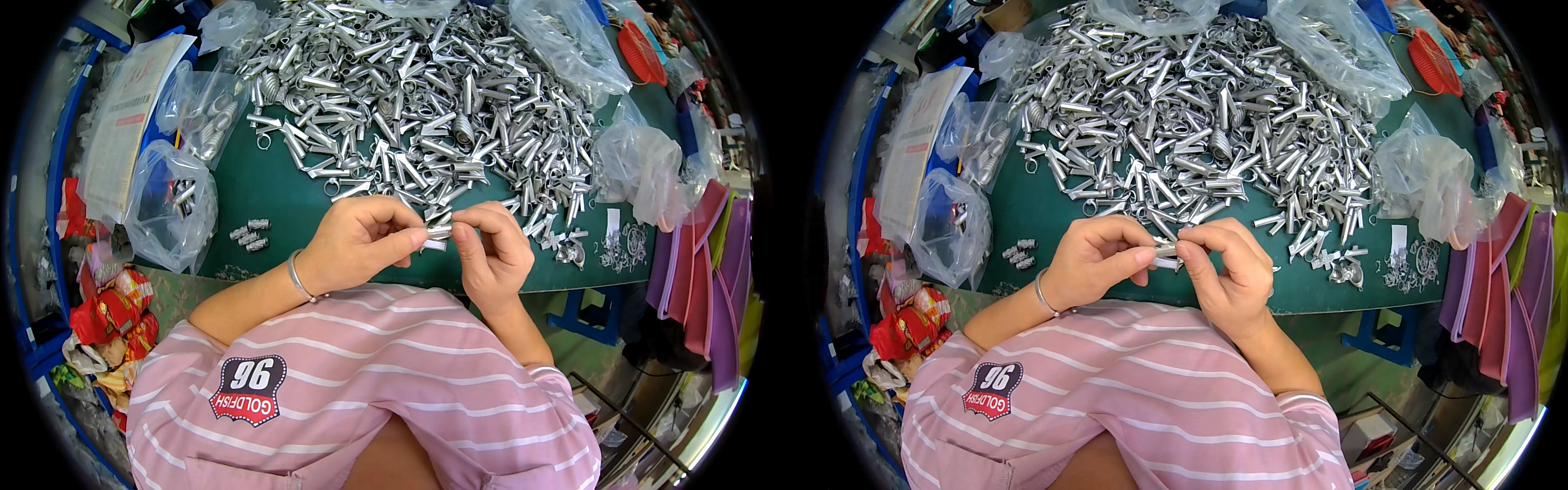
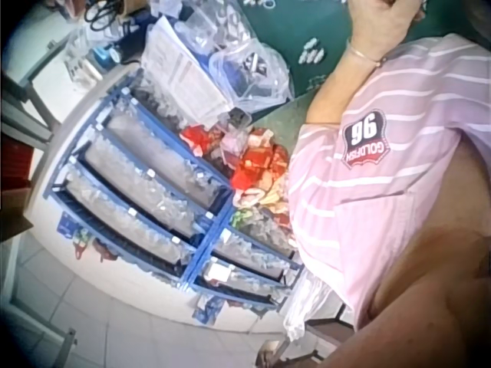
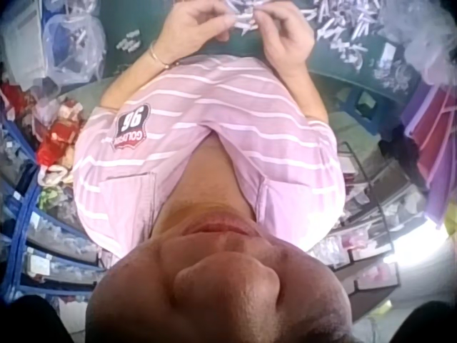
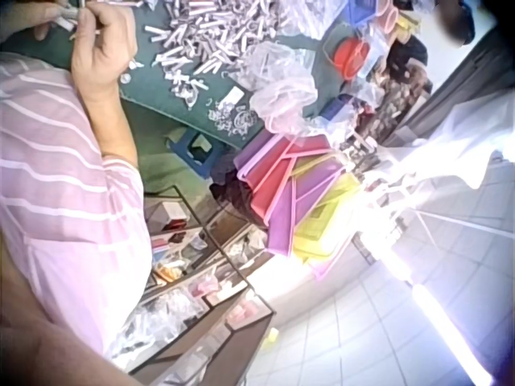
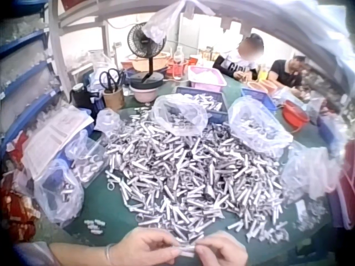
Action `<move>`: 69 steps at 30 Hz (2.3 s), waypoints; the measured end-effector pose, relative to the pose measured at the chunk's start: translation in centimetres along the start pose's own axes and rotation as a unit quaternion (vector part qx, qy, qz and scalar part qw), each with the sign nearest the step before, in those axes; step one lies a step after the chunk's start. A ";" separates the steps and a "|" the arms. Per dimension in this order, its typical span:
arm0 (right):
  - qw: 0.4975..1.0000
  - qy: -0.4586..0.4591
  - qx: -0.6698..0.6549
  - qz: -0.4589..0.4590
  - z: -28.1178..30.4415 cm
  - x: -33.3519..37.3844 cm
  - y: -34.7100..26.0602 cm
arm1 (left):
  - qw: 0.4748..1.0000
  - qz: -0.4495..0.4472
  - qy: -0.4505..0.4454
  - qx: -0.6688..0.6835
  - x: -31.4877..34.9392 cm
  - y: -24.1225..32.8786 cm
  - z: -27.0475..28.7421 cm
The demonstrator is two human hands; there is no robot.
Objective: The person sorts and assembles various small metal components by hand on a green manual workstation, picking items from a large pile and placing specific sets together or into plastic bags.
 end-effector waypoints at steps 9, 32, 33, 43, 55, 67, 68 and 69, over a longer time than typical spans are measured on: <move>0.999 -0.005 0.009 -0.032 -0.1 0.0 0.5 | 0.996 0.080 -0.041 0.009 -0.2 -1.2 -0.3; 0.949 0.019 -0.245 -0.199 -0.3 1.4 3.1 | 0.990 0.122 -0.011 0.071 -0.6 -1.0 -0.1; 0.943 0.024 -0.253 -0.214 -0.4 1.5 3.2 | 0.990 0.119 -0.009 0.078 -0.6 -1.0 -0.1; 0.953 -0.043 -0.168 -0.249 -1.7 2.7 4.2 | 0.995 0.002 0.011 0.099 -0.8 0.0 0.1; 0.996 -0.042 0.062 0.041 -0.8 0.6 -0.1 | 0.997 0.048 0.022 0.048 -0.7 -0.6 0.7; 1.000 -0.009 0.016 0.001 -0.7 0.9 0.7 | 0.978 0.121 0.016 0.172 -0.6 -2.0 -0.2; 1.000 -0.016 0.011 -0.005 -0.5 1.1 0.9 | 0.978 0.109 0.016 0.175 -0.7 -1.8 -0.2; 1.000 -0.024 0.005 -0.012 -0.3 1.4 1.1 | 0.979 0.098 0.017 0.179 -0.7 -1.6 -0.1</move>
Point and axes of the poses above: each hand's wrist, its own x-axis away from the middle knuckle, its own z-axis out of the back of the hand, y = z × x, the point moved 9 cm from there along -x, towards the middle knuckle, and after that the axes turned 14 degrees about y, right-handed, at the moved point
